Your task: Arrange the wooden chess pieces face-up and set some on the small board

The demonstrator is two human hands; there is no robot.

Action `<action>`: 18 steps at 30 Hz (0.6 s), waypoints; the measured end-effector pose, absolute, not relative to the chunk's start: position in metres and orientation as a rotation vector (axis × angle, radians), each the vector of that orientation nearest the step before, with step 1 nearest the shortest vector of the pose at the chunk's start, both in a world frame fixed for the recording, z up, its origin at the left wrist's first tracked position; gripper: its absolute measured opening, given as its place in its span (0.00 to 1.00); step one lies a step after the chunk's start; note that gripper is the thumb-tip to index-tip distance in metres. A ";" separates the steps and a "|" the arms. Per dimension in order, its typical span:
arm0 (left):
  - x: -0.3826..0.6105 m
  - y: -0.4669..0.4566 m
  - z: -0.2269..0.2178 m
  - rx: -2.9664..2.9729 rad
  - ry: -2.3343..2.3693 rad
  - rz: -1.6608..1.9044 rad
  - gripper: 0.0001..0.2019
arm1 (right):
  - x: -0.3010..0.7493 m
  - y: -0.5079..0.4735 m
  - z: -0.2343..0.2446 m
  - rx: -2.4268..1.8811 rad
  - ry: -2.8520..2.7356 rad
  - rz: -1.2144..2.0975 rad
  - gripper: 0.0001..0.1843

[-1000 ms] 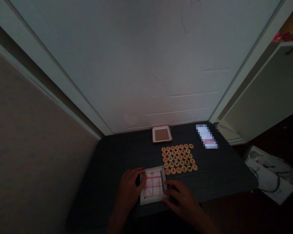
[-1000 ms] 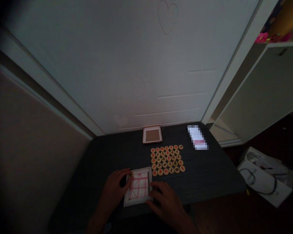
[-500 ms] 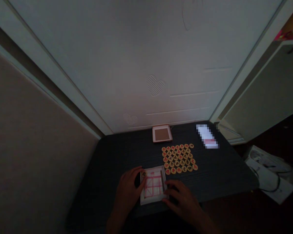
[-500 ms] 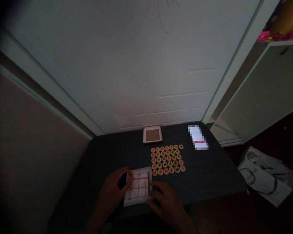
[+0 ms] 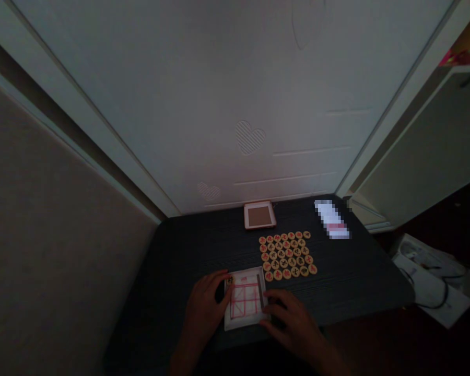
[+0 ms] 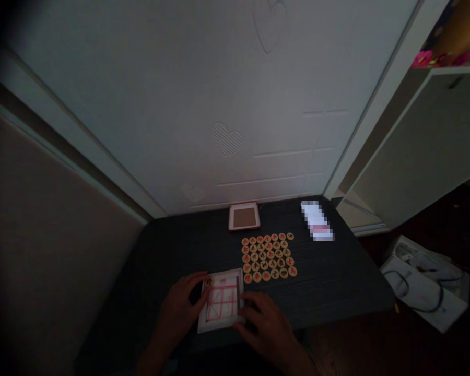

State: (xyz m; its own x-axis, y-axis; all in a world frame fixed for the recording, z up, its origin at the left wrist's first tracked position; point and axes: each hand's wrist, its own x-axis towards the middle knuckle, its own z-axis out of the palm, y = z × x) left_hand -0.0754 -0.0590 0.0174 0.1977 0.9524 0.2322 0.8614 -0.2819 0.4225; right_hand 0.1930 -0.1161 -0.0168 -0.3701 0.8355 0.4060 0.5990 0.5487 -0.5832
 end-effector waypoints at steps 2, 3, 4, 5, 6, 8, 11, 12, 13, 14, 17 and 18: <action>-0.075 -0.059 0.018 2.282 1.746 0.669 0.09 | 0.193 -0.116 -0.019 -1.140 -2.110 0.440 0.11; -0.075 -0.059 0.018 2.285 1.749 0.667 0.09 | 0.194 -0.116 -0.020 -1.137 -2.111 0.435 0.11; -0.074 -0.059 0.018 2.285 1.752 0.665 0.10 | 0.194 -0.116 -0.021 -1.137 -2.111 0.429 0.11; -0.074 -0.059 0.018 2.282 1.753 0.661 0.10 | 0.194 -0.116 -0.021 -1.138 -2.111 0.424 0.11; -0.074 -0.059 0.018 2.275 1.755 0.653 0.10 | 0.194 -0.116 -0.022 -1.140 -2.114 0.420 0.11; -0.074 -0.060 0.018 2.255 1.762 0.638 0.10 | 0.194 -0.115 -0.021 -1.141 -2.120 0.415 0.11; -0.074 -0.060 0.018 2.241 1.766 0.631 0.11 | 0.195 -0.115 -0.019 -1.137 -2.119 0.412 0.10; -0.075 -0.060 0.018 2.241 1.762 0.630 0.11 | 0.195 -0.115 -0.018 -1.138 -2.117 0.417 0.10; -0.075 -0.060 0.018 2.238 1.758 0.628 0.11 | 0.195 -0.115 -0.017 -1.140 -2.113 0.423 0.11; -0.076 -0.060 0.018 2.230 1.755 0.628 0.11 | 0.195 -0.115 -0.016 -1.143 -2.110 0.429 0.11; -0.077 -0.063 0.018 2.177 1.737 0.638 0.13 | 0.195 -0.116 -0.016 -1.149 -2.110 0.444 0.11; -0.077 -0.064 0.017 2.149 1.732 0.650 0.14 | 0.195 -0.116 -0.017 -1.152 -2.111 0.446 0.11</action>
